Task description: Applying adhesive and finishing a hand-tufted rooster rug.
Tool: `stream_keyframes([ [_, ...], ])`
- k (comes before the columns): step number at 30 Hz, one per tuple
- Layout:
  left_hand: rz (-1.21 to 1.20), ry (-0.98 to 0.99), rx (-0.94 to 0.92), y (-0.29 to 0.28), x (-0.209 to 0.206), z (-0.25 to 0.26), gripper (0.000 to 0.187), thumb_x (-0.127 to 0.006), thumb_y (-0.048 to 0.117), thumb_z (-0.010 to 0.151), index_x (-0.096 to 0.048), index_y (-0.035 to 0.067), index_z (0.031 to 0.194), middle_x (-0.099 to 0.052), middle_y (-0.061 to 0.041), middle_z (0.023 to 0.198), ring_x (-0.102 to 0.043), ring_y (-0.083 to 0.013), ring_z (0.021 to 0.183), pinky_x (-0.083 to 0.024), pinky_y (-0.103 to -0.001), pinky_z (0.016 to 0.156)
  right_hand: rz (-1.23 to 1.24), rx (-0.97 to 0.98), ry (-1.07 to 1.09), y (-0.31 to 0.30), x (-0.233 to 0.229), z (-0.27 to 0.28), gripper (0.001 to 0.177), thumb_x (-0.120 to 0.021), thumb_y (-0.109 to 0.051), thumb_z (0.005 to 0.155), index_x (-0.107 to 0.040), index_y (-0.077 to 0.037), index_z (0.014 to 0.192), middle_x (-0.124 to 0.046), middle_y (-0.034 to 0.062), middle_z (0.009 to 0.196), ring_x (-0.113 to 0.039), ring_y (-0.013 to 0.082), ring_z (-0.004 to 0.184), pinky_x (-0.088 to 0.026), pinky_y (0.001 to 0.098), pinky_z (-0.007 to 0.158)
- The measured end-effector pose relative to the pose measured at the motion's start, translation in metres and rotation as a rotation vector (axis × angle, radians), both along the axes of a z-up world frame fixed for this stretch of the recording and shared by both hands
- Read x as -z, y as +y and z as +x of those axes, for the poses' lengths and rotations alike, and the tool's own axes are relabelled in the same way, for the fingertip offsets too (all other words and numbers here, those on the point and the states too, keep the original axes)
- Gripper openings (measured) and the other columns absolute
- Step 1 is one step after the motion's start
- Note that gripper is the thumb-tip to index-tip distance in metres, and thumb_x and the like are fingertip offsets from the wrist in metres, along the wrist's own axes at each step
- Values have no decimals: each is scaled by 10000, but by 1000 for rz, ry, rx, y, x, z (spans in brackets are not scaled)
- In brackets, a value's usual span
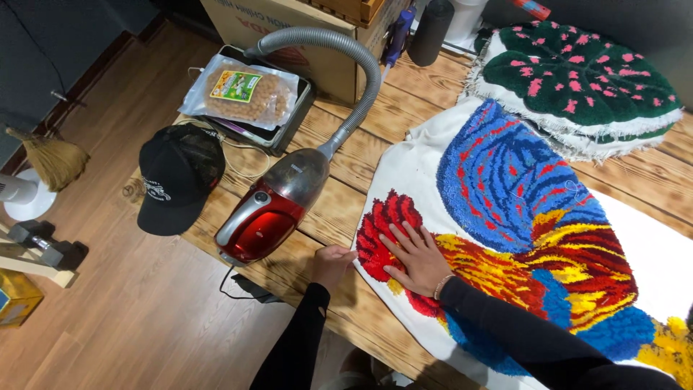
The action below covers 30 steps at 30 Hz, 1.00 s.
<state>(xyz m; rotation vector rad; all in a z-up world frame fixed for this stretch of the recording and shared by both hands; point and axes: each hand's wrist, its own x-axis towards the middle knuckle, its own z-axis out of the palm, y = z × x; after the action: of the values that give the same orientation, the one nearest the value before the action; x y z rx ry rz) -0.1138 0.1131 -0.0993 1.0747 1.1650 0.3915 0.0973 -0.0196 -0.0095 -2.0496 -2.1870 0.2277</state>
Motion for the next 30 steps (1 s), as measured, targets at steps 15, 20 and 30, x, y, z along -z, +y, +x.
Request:
stream_keyframes([
  [15,-496,-227,-99,8,8,43,372,-415,308,1029,-652,33,1114,-735,-103,1044,-704,-175,846,-583,-333,772,-124,19,67,-3,0,1,782,-436,-598,997,-229,-167,1615,-185,157,1670,-94,373,1539,-74,518,1219],
  [20,-562,-447,-310,3,10,44,330,-513,149,1043,-643,-56,1265,-732,-150,1162,-730,-212,982,-608,-341,869,-112,31,129,-3,2,4,784,-429,-589,998,-238,-152,1619,-195,149,1683,-123,359,1556,-100,500,1238],
  [30,-454,-354,-3,9,-32,36,420,-550,300,1058,-638,-27,1306,-733,-113,1210,-704,-179,1041,-561,-303,908,-150,39,125,-6,3,1,787,-430,-616,996,-253,-170,1619,-200,137,1687,-118,347,1560,-101,486,1242],
])
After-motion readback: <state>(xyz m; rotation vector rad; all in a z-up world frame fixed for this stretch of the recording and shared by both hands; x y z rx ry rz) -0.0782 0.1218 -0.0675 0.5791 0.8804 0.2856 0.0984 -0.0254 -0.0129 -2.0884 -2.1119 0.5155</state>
